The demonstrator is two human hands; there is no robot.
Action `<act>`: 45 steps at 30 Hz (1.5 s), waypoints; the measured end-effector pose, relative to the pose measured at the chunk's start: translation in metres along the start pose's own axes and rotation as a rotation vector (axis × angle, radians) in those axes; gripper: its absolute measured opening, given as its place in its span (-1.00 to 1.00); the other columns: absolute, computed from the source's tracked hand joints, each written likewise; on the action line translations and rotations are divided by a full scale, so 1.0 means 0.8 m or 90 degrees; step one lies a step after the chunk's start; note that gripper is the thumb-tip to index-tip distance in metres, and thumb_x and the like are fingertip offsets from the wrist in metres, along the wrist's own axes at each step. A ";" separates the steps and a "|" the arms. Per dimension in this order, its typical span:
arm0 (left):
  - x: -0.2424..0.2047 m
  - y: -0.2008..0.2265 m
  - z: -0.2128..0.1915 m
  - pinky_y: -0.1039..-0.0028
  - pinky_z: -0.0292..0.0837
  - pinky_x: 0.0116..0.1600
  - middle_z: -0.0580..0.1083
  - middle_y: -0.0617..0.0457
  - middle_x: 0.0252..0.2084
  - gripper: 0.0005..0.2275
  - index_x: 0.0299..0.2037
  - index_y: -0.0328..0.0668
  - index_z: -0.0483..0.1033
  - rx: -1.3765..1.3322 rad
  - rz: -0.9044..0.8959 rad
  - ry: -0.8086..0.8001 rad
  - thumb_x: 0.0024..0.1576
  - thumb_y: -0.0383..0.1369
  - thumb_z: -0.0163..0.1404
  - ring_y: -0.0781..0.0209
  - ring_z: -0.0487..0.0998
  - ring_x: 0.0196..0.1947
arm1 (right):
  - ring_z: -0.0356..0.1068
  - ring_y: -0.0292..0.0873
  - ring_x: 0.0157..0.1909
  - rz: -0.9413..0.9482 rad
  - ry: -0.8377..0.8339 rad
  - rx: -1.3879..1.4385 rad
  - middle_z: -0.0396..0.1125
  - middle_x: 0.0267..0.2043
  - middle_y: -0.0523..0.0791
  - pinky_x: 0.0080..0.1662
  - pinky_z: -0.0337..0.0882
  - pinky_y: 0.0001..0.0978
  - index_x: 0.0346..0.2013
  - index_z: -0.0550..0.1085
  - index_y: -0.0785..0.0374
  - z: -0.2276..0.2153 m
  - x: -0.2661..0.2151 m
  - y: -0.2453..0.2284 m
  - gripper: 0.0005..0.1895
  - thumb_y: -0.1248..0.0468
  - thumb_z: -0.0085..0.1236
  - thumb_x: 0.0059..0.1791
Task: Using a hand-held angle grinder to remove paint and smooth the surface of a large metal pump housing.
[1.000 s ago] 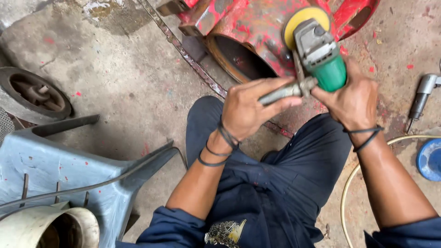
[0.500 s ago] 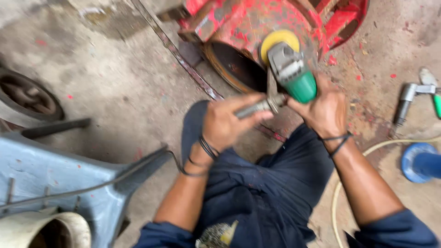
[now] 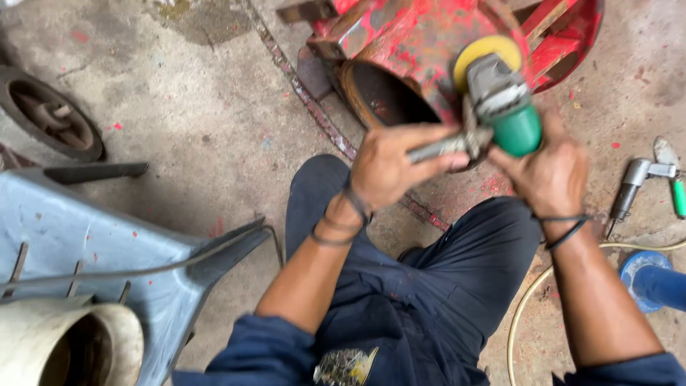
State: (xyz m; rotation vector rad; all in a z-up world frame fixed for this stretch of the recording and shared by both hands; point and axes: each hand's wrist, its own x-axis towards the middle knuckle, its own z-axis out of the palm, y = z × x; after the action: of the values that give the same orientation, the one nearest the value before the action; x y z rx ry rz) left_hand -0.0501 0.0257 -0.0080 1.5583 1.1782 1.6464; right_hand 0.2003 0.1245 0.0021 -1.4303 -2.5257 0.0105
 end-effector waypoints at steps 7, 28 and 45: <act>0.008 0.012 0.001 0.49 0.42 -0.38 0.62 0.07 -0.36 -0.71 -0.09 -0.23 0.61 0.031 -0.050 0.029 0.04 -0.28 0.27 0.30 0.51 -0.54 | 0.46 0.24 -0.41 0.063 -0.063 0.029 0.47 -0.33 0.19 -0.39 0.40 0.02 0.16 0.48 0.38 -0.001 0.013 0.007 -0.32 0.05 0.48 -0.12; 0.043 -0.015 -0.031 0.65 0.33 -0.52 0.58 0.06 -0.48 -0.63 -0.04 -0.37 0.64 -0.019 -0.232 0.001 0.11 -0.18 0.19 0.42 0.50 -0.56 | 0.45 0.25 -0.52 0.009 -0.081 -0.029 0.49 -0.39 0.18 -0.44 0.45 0.07 0.07 0.57 0.38 -0.013 0.053 -0.006 -0.35 -0.03 0.50 -0.12; 0.059 -0.014 -0.037 0.65 0.43 -0.46 0.61 0.09 -0.43 -0.65 -0.10 -0.36 0.67 -0.022 -0.235 0.011 0.07 -0.19 0.21 0.44 0.52 -0.58 | 0.48 0.24 -0.52 0.059 -0.056 -0.036 0.50 -0.43 0.16 -0.51 0.45 0.05 0.21 0.54 0.25 0.001 0.064 -0.007 -0.18 -0.17 0.50 -0.18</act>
State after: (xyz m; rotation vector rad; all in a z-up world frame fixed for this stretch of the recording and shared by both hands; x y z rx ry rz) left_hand -0.0877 0.0656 0.0064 1.2186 1.3462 1.4297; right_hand 0.1700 0.1646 0.0124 -1.6021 -2.5445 0.0183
